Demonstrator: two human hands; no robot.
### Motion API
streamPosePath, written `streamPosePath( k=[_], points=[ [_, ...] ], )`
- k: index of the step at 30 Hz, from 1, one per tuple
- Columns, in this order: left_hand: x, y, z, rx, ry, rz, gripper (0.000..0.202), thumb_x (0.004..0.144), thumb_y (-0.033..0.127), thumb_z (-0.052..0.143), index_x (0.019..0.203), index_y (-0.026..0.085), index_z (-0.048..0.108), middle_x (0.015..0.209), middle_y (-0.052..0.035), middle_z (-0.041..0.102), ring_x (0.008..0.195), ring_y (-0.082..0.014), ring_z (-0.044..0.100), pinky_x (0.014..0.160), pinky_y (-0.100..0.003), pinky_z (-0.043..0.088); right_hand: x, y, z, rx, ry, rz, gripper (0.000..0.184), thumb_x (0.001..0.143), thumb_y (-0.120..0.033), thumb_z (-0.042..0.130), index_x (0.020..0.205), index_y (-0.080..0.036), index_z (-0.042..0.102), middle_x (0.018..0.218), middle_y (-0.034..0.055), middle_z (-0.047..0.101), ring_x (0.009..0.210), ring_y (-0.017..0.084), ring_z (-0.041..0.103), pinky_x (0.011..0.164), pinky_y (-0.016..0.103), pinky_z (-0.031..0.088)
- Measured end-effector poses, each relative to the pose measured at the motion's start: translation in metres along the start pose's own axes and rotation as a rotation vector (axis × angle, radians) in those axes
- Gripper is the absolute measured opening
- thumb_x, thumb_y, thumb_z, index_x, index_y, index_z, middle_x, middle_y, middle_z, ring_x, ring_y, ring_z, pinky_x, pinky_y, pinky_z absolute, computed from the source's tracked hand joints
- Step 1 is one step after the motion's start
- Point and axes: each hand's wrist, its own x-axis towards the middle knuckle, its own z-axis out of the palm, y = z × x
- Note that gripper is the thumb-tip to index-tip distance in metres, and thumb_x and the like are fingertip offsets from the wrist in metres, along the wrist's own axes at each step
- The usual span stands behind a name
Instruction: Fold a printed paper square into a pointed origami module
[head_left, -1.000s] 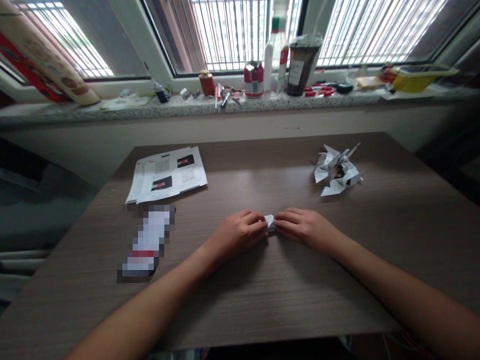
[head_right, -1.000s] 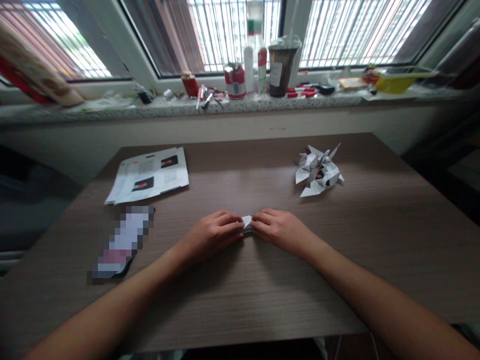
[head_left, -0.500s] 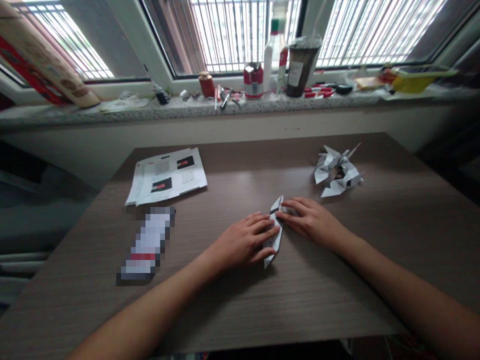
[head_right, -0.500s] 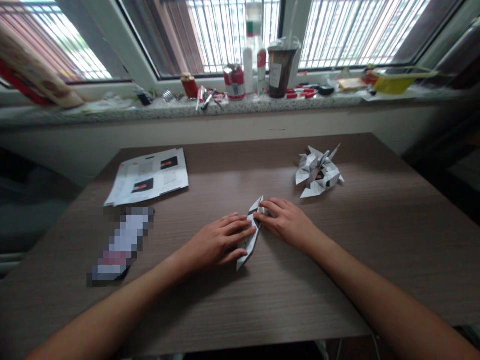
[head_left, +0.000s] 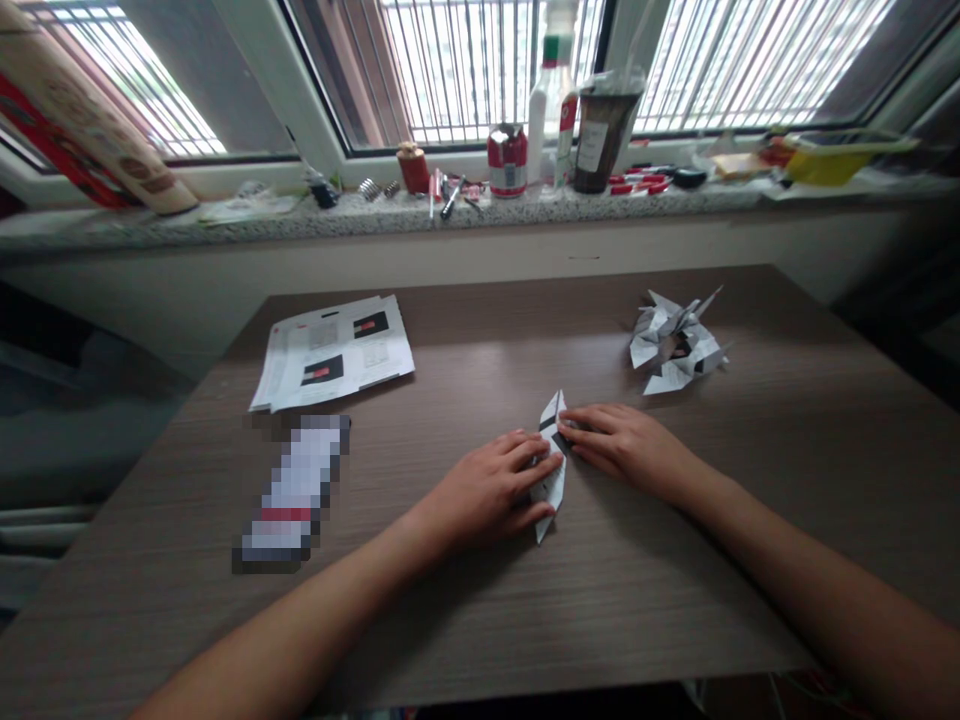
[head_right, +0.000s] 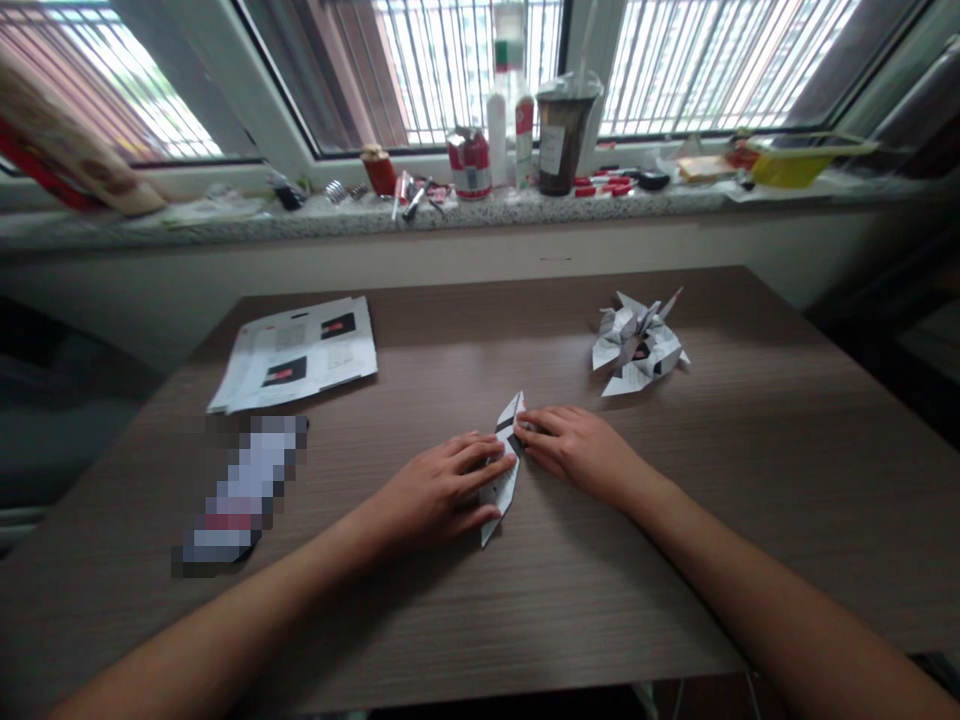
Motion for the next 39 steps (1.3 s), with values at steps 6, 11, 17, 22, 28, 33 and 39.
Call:
streamPosePath(
  k=[6,11,17,22,28,33,39],
  points=[
    [0.0,0.001,-0.001,-0.011,-0.018,-0.024,0.057,0.098,0.043,0.065,0.149,0.023,0.05,0.147,-0.012,0.056,0.136,-0.0328,0.052,0.117,-0.052,0.044,0.0,0.0,0.0,0.034,-0.022,0.019,0.03,0.101,-0.023,0.06,0.129,-0.023,0.071,0.133,0.0123,0.07,0.119,0.028,0.067,0.099,0.049,0.058],
    [0.0,0.003,0.0,-0.02,-0.001,-0.03,0.059,0.098,0.043,0.066,0.15,0.023,0.048,0.147,-0.013,0.055,0.137,-0.032,0.051,0.118,-0.052,0.042,0.0,-0.003,0.005,0.165,0.07,0.115,0.028,0.101,-0.023,0.06,0.126,-0.026,0.072,0.129,0.0117,0.07,0.116,0.026,0.068,0.096,0.047,0.059],
    [0.002,0.006,0.003,0.033,0.0,-0.026,0.061,0.101,0.051,0.058,0.152,0.019,0.045,0.141,-0.0147,0.056,0.136,-0.0338,0.048,0.115,-0.051,0.045,0.003,-0.009,0.014,0.253,0.175,0.304,0.024,0.099,-0.029,0.064,0.12,-0.023,0.074,0.114,0.0119,0.069,0.103,0.026,0.068,0.091,0.046,0.058],
    [0.003,0.007,0.003,0.069,-0.028,-0.042,0.062,0.101,0.051,0.058,0.151,0.016,0.046,0.138,-0.0158,0.057,0.129,-0.0356,0.05,0.112,-0.052,0.047,0.005,-0.013,0.019,0.191,0.166,0.341,0.032,0.093,-0.035,0.072,0.12,-0.019,0.073,0.112,0.0142,0.065,0.105,0.031,0.063,0.093,0.051,0.056],
    [0.005,0.001,0.0,-0.003,0.01,-0.025,0.038,0.107,0.031,0.049,0.142,0.016,0.054,0.133,-0.0133,0.061,0.121,-0.0283,0.058,0.105,-0.046,0.053,0.004,-0.013,0.017,0.198,0.147,0.336,0.034,0.091,-0.035,0.074,0.121,-0.02,0.072,0.115,0.0147,0.065,0.108,0.032,0.062,0.094,0.053,0.055],
    [0.005,-0.006,0.001,-0.023,0.058,0.009,0.032,0.108,0.028,0.048,0.136,0.017,0.06,0.127,-0.0131,0.065,0.114,-0.0265,0.063,0.1,-0.045,0.055,0.003,-0.012,0.02,0.176,0.137,0.333,0.038,0.087,-0.032,0.078,0.122,-0.018,0.072,0.116,0.0157,0.065,0.109,0.033,0.061,0.094,0.052,0.055],
    [0.005,-0.018,-0.001,-0.011,0.188,-0.066,0.031,0.105,0.025,0.052,0.135,0.019,0.06,0.131,-0.0128,0.064,0.119,-0.0268,0.062,0.101,-0.046,0.054,0.005,-0.011,0.024,0.155,0.119,0.246,0.03,0.091,-0.031,0.076,0.12,-0.023,0.075,0.114,0.0134,0.067,0.109,0.031,0.06,0.095,0.05,0.053]
  ],
)
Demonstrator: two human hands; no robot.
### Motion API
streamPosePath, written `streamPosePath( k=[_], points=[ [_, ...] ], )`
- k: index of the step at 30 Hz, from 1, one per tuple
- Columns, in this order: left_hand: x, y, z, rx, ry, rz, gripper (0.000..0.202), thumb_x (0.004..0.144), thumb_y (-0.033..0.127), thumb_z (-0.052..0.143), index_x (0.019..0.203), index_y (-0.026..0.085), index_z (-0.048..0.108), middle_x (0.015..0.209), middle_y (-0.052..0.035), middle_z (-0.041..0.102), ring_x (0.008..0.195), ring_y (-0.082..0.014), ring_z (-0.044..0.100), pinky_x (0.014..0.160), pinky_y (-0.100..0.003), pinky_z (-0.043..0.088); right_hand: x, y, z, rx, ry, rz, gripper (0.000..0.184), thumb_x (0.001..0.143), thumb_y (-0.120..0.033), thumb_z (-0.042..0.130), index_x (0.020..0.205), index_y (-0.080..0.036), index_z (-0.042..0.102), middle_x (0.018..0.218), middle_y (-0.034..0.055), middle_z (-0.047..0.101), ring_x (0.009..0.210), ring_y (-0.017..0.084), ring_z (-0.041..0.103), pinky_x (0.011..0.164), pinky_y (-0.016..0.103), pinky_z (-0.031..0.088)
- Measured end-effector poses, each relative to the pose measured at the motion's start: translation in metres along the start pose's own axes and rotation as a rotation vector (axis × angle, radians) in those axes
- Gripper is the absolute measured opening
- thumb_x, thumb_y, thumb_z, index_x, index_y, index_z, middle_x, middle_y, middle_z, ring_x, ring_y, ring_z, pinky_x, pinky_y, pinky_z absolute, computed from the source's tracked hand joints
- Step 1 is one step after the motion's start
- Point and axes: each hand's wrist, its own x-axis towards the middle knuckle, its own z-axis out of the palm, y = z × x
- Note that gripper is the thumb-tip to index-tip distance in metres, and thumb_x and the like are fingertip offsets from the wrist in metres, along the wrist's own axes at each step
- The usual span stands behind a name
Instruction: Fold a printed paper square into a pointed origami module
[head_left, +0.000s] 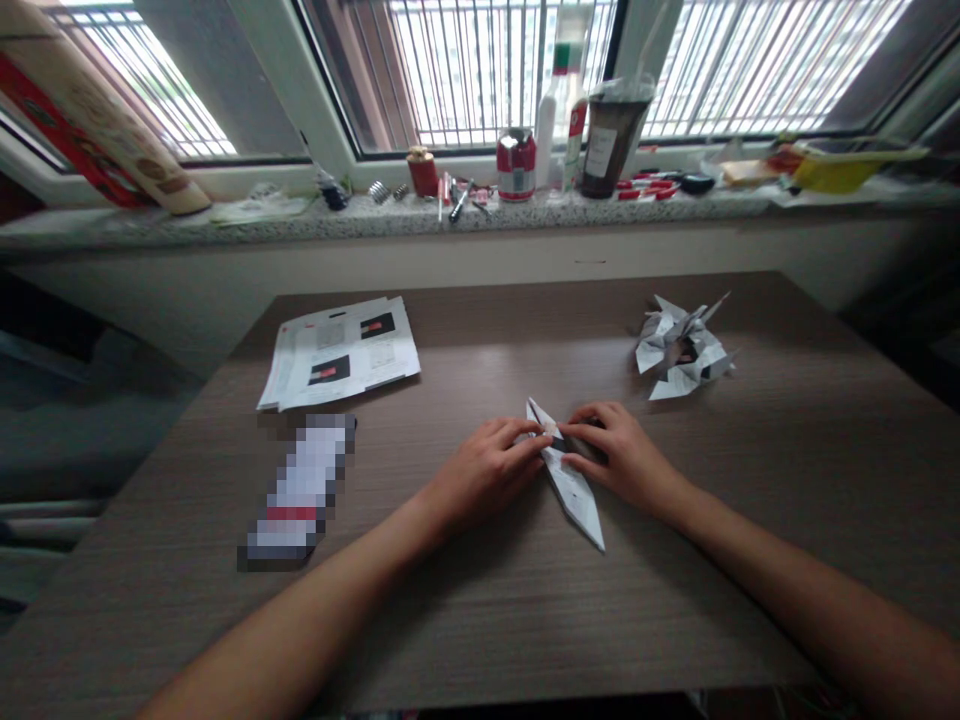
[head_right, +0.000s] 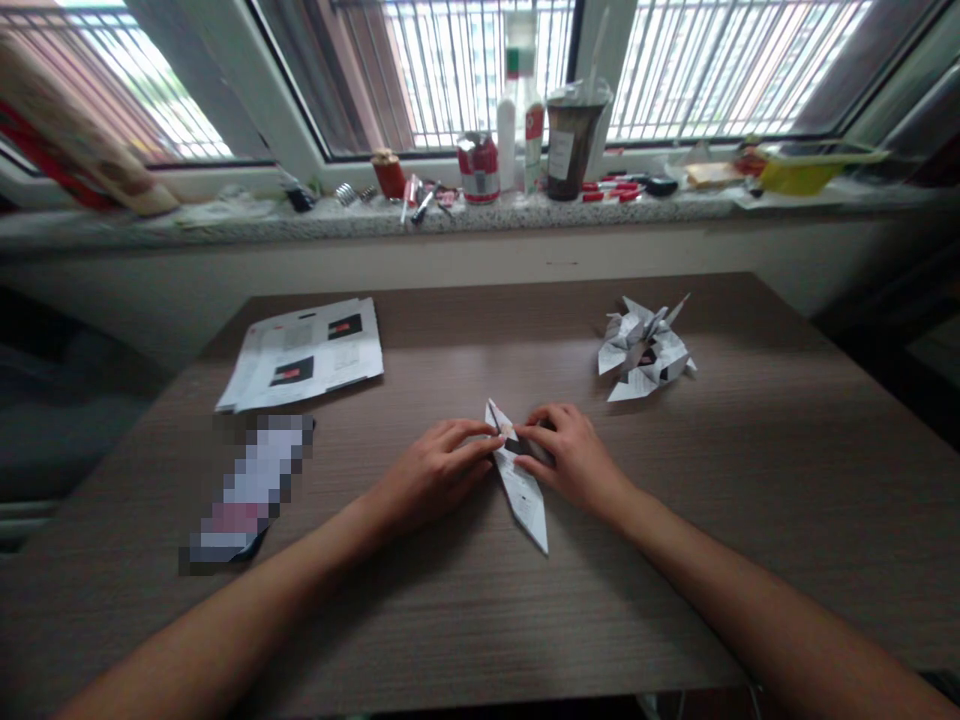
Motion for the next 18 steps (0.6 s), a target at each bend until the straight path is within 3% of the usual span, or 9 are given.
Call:
streamPosePath(
  k=[4,13,18],
  points=[
    [0.001,-0.008,-0.001,0.06,0.013,-0.11,0.038,0.103,0.027,0.058,0.14,0.02,0.057,0.141,-0.0133,0.059,0.129,-0.0289,0.055,0.109,-0.051,0.048,0.0,-0.005,0.002,0.007,-0.016,-0.054,0.029,0.093,-0.029,0.073,0.121,-0.025,0.075,0.116,0.0126,0.066,0.11,0.03,0.058,0.097,0.049,0.051],
    [0.002,-0.007,-0.002,0.052,-0.006,-0.204,0.028,0.097,0.028,0.065,0.124,0.02,0.065,0.118,-0.0106,0.063,0.115,-0.0287,0.055,0.102,-0.048,0.049,0.001,-0.016,0.002,0.021,-0.052,-0.038,0.034,0.093,-0.025,0.07,0.127,-0.027,0.072,0.118,0.0121,0.066,0.111,0.029,0.057,0.096,0.05,0.05],
    [-0.001,-0.006,-0.003,0.018,-0.008,-0.244,0.027,0.095,0.031,0.068,0.12,0.02,0.066,0.117,-0.0108,0.06,0.113,-0.0294,0.052,0.101,-0.046,0.049,-0.001,-0.021,0.004,0.027,-0.044,-0.023,0.034,0.094,-0.034,0.071,0.126,-0.025,0.072,0.114,0.0129,0.066,0.106,0.029,0.059,0.092,0.048,0.052]
  ],
)
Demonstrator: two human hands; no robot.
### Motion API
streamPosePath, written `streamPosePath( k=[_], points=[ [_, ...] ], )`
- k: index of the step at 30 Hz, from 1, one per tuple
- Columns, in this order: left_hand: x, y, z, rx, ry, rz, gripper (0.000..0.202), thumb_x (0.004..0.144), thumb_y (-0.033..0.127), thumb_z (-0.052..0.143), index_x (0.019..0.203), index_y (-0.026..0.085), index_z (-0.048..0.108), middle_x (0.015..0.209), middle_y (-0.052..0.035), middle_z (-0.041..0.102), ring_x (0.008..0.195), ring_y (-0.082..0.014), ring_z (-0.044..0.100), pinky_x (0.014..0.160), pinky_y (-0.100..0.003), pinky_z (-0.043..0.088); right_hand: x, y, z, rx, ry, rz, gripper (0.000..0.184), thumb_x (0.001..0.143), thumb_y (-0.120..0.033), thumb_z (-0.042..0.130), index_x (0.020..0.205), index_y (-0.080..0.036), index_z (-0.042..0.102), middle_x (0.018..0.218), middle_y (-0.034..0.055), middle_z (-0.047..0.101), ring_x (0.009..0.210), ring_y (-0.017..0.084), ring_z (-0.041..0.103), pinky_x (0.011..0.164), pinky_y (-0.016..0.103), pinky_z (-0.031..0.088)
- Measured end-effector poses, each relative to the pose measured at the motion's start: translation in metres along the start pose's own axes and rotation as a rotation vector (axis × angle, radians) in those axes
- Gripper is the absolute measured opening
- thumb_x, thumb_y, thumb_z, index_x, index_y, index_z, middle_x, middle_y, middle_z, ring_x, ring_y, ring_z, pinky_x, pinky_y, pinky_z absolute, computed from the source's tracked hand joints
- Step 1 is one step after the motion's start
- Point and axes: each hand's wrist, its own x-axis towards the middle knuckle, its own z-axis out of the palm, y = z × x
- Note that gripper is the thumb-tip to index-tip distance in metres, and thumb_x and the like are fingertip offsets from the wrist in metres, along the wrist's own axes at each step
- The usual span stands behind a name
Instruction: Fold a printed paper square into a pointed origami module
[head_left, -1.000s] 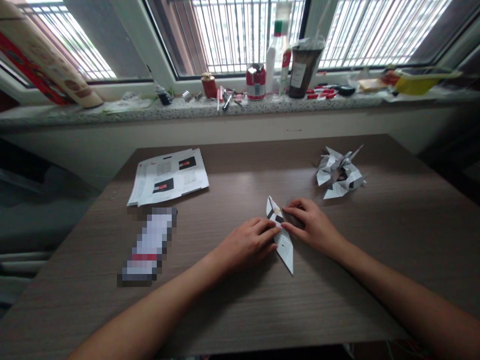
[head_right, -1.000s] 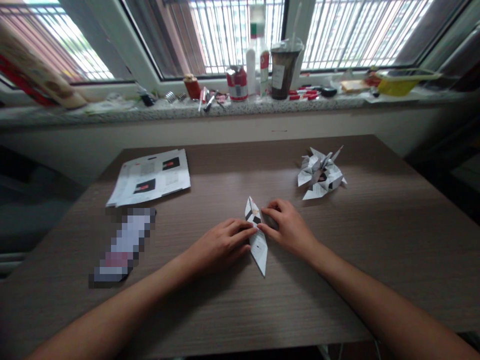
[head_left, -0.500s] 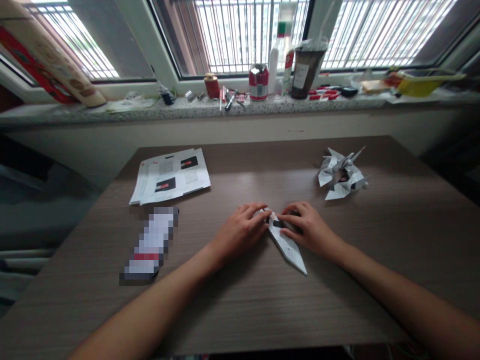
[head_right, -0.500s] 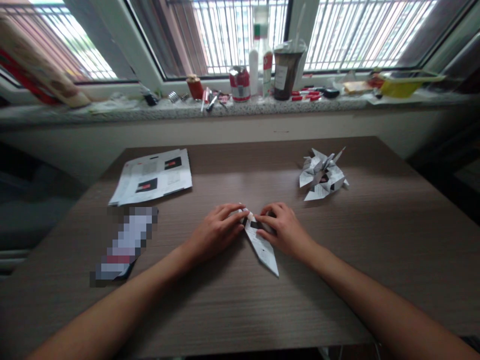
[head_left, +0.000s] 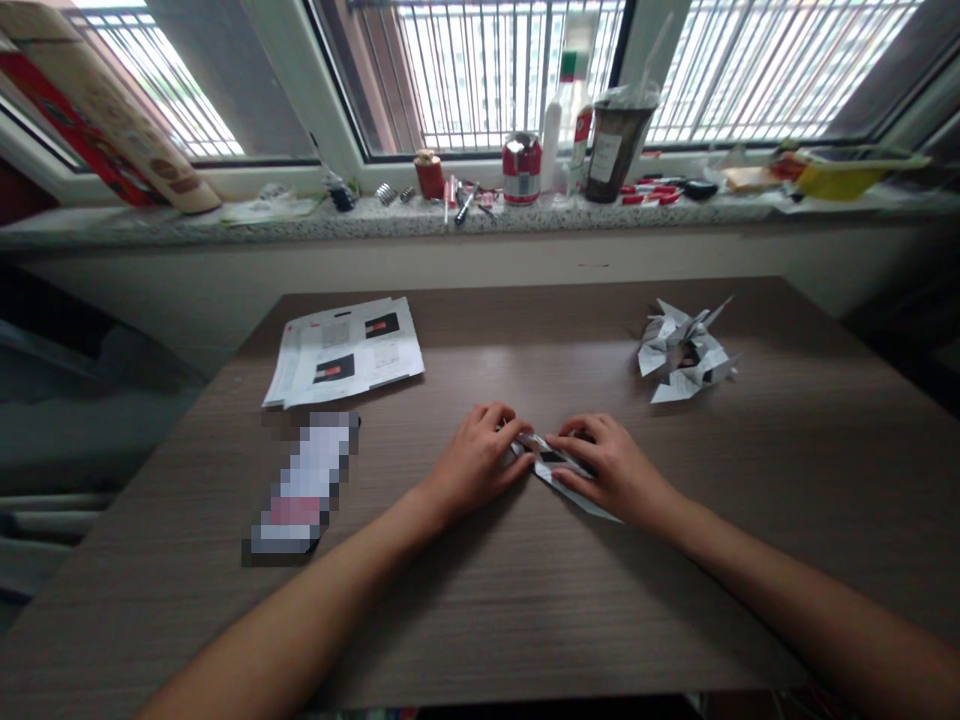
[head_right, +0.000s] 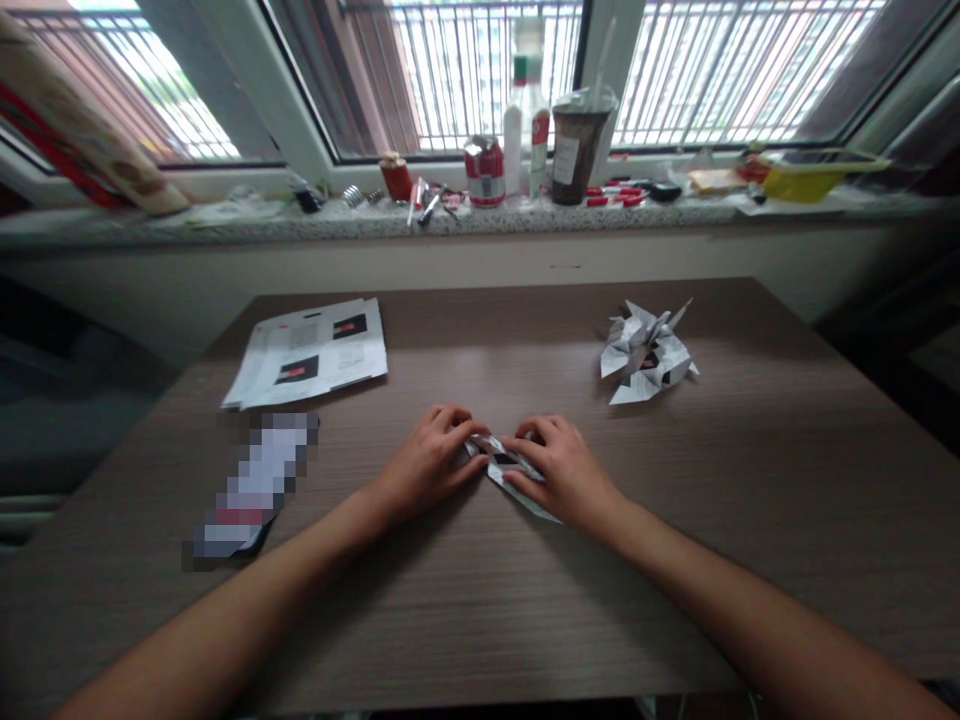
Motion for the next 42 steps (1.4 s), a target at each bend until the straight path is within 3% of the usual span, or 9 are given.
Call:
streamPosePath(
  k=[8,12,18,26,33,42],
  points=[
    [0.001,-0.002,0.001,-0.125,0.041,-0.007,0.016,0.095,0.026,0.068,0.11,0.021,0.063,0.115,-0.0087,0.063,0.112,-0.0276,0.054,0.099,-0.043,0.048,0.001,0.002,0.001,0.086,-0.013,0.05,0.025,0.094,-0.032,0.071,0.118,-0.025,0.072,0.113,0.011,0.067,0.106,0.028,0.061,0.092,0.044,0.05],
    [0.0,0.0,-0.003,-0.373,0.067,-0.046,0.011,0.099,0.029,0.065,0.106,0.019,0.064,0.103,-0.0058,0.067,0.098,-0.0213,0.063,0.089,-0.036,0.051,0.003,-0.006,-0.009,0.289,-0.038,0.12,0.016,0.098,-0.026,0.065,0.114,-0.023,0.069,0.107,0.0074,0.071,0.099,0.023,0.064,0.087,0.037,0.05],
    [-0.001,0.01,-0.01,-0.638,0.069,-0.162,0.017,0.099,0.036,0.067,0.102,0.019,0.068,0.096,-0.0025,0.071,0.091,-0.0167,0.067,0.082,-0.028,0.051,0.005,-0.018,-0.018,0.538,-0.088,0.289,0.019,0.101,-0.037,0.062,0.108,-0.023,0.072,0.095,0.0019,0.075,0.085,0.018,0.068,0.076,0.028,0.049],
    [0.0,0.013,-0.012,-0.781,0.098,-0.284,0.023,0.096,0.041,0.071,0.103,0.019,0.073,0.098,-0.0045,0.074,0.09,-0.0178,0.068,0.082,-0.028,0.052,0.006,-0.018,-0.02,0.569,-0.072,0.342,0.024,0.101,-0.041,0.06,0.104,-0.021,0.074,0.088,0.0024,0.075,0.078,0.016,0.065,0.066,0.025,0.047],
    [0.0,0.012,-0.011,-1.067,0.15,-0.366,0.03,0.094,0.041,0.073,0.11,0.017,0.072,0.098,-0.0072,0.076,0.089,-0.0187,0.07,0.083,-0.03,0.054,0.005,-0.017,-0.023,0.575,-0.015,0.354,0.025,0.101,-0.041,0.059,0.106,-0.021,0.074,0.087,0.0023,0.074,0.077,0.017,0.065,0.066,0.026,0.048],
    [0.001,0.016,-0.012,-1.065,0.172,-0.423,0.027,0.091,0.04,0.075,0.1,0.015,0.074,0.095,-0.0073,0.076,0.088,-0.0186,0.069,0.085,-0.03,0.053,0.007,-0.023,-0.023,0.571,-0.028,0.348,0.023,0.1,-0.039,0.06,0.103,-0.02,0.072,0.083,0.0012,0.071,0.073,0.015,0.063,0.064,0.024,0.046]
  ],
)
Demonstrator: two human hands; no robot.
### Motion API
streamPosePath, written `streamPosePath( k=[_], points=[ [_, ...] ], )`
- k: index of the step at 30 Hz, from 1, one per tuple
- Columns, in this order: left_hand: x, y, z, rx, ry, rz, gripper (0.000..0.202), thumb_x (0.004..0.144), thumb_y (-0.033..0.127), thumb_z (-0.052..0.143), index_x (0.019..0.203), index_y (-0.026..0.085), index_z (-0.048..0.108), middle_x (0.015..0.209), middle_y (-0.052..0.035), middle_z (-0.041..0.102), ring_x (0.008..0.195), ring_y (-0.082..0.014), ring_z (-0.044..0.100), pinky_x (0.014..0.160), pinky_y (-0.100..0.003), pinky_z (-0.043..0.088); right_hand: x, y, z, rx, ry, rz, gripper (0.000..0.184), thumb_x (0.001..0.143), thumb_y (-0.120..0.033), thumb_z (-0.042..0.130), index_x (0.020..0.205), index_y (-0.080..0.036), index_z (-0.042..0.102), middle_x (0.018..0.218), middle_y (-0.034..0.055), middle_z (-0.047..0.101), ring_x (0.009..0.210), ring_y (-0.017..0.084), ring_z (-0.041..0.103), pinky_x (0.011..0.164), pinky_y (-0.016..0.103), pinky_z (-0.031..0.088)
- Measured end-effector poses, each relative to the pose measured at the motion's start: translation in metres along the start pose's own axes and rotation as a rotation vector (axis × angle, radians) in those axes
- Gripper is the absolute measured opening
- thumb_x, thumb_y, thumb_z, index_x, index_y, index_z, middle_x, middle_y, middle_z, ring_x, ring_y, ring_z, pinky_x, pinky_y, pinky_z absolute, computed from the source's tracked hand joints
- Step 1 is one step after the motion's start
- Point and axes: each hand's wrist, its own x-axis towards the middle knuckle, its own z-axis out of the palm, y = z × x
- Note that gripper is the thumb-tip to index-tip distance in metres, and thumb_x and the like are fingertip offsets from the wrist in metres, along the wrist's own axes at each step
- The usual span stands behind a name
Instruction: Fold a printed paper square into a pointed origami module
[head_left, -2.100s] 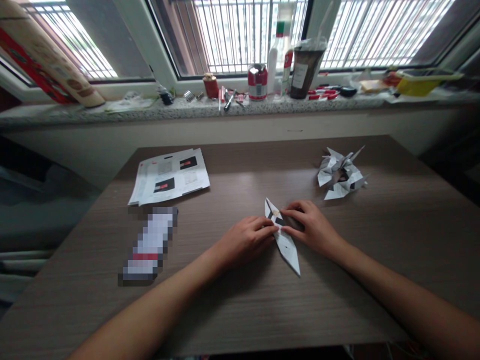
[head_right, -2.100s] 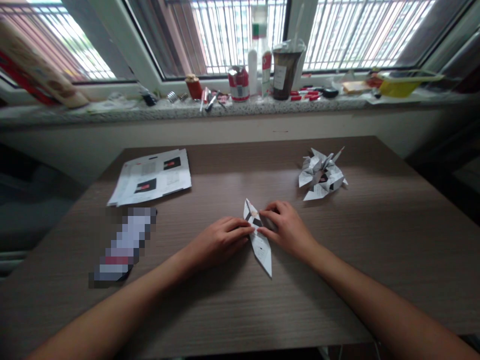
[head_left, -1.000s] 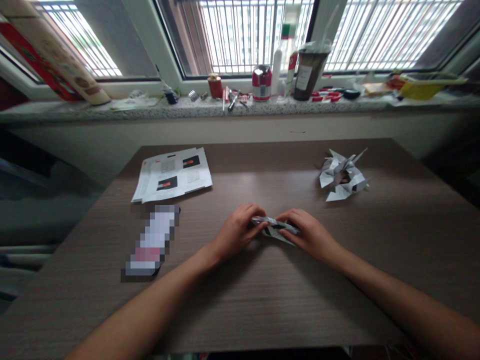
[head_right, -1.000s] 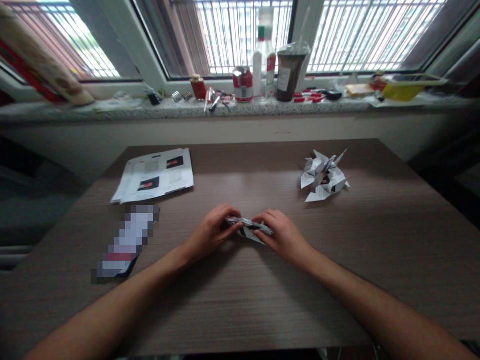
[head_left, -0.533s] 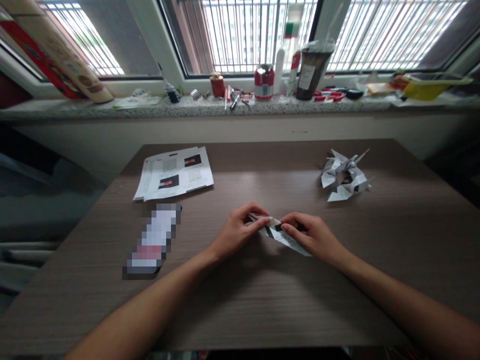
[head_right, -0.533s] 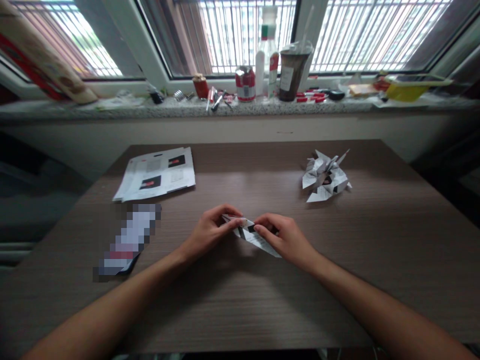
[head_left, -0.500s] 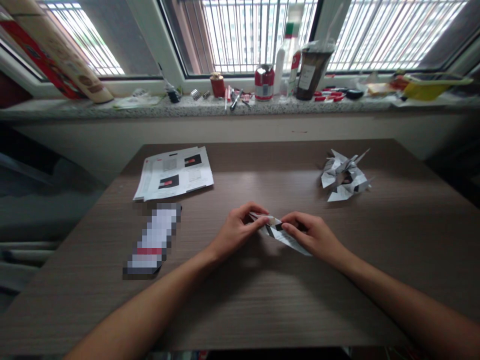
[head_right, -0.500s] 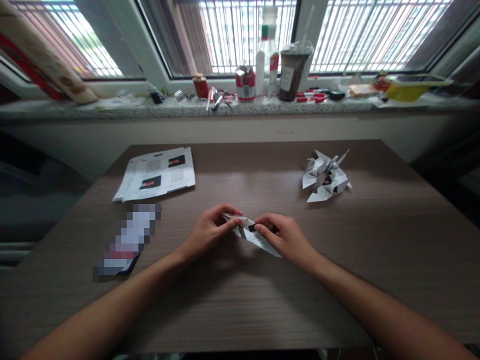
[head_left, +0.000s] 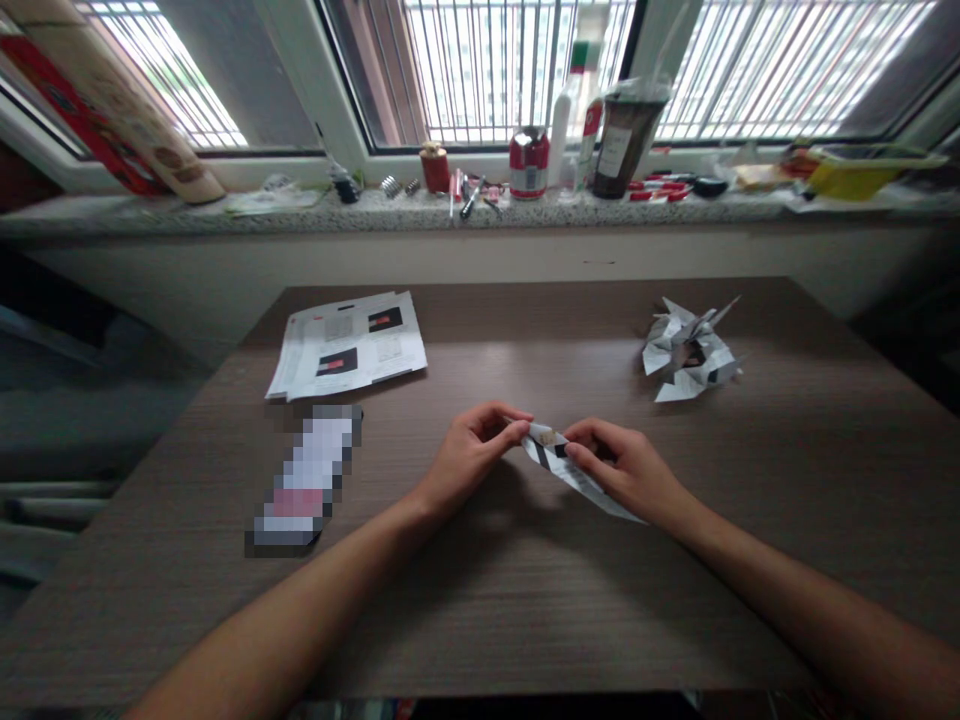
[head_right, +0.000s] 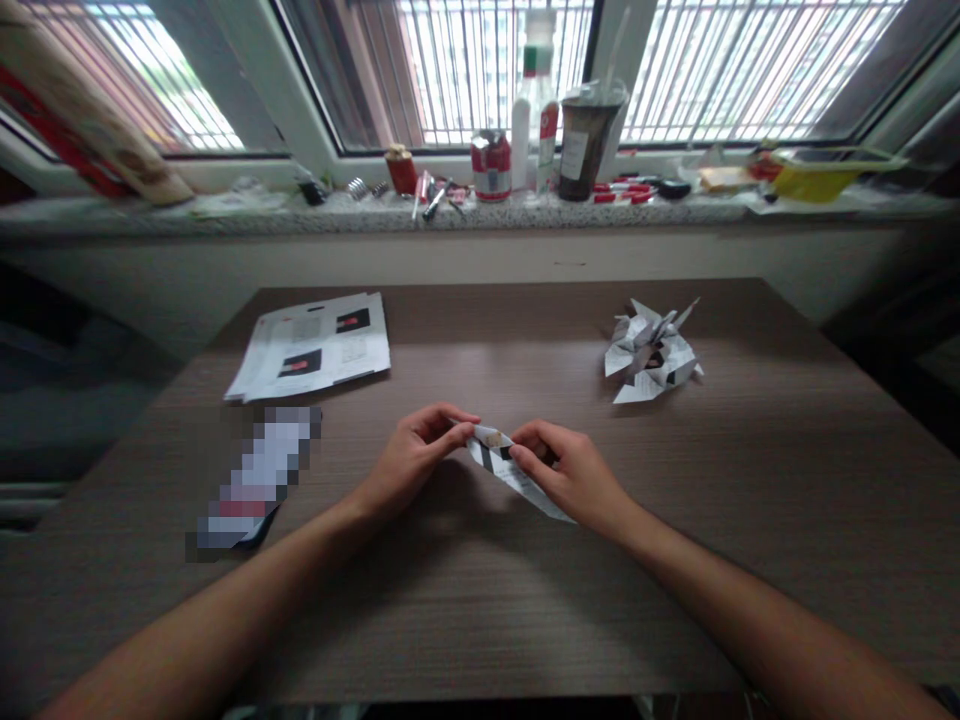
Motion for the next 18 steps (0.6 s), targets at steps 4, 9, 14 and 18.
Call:
streamPosePath(
  k=[4,9,14,18],
  points=[
    [0.001,-0.002,0.0,-0.033,0.001,-0.024,0.026,0.091,0.039,0.076,0.102,0.015,0.074,0.097,-0.0075,0.076,0.09,-0.0185,0.069,0.087,-0.031,0.054,0.0,0.001,0.0,0.001,0.012,0.007,0.025,0.1,-0.042,0.061,0.102,-0.02,0.073,0.083,0.0011,0.071,0.073,0.015,0.063,0.063,0.025,0.045],
    [0.002,-0.006,0.0,-0.146,-0.039,-0.041,0.028,0.093,0.038,0.074,0.109,0.016,0.074,0.104,-0.009,0.076,0.096,-0.02,0.071,0.094,-0.035,0.055,0.0,0.003,-0.001,-0.017,0.053,-0.016,0.024,0.101,-0.041,0.06,0.1,-0.02,0.071,0.081,0.0012,0.07,0.071,0.016,0.062,0.063,0.025,0.046],
    [0.002,-0.009,0.0,-0.192,-0.023,-0.034,0.026,0.092,0.039,0.075,0.103,0.016,0.075,0.102,-0.0088,0.076,0.092,-0.0196,0.072,0.094,-0.037,0.057,-0.001,0.004,-0.001,-0.036,0.049,-0.039,0.023,0.101,-0.04,0.059,0.102,-0.021,0.071,0.082,0.0015,0.069,0.071,0.016,0.062,0.063,0.025,0.047],
    [0.002,-0.011,0.0,-0.186,0.004,-0.05,0.027,0.091,0.041,0.076,0.098,0.015,0.074,0.098,-0.0087,0.075,0.091,-0.0193,0.071,0.093,-0.037,0.057,-0.001,0.005,-0.002,-0.079,0.05,-0.071,0.023,0.102,-0.04,0.058,0.101,-0.021,0.07,0.083,0.002,0.07,0.072,0.016,0.062,0.064,0.025,0.048]
  ],
)
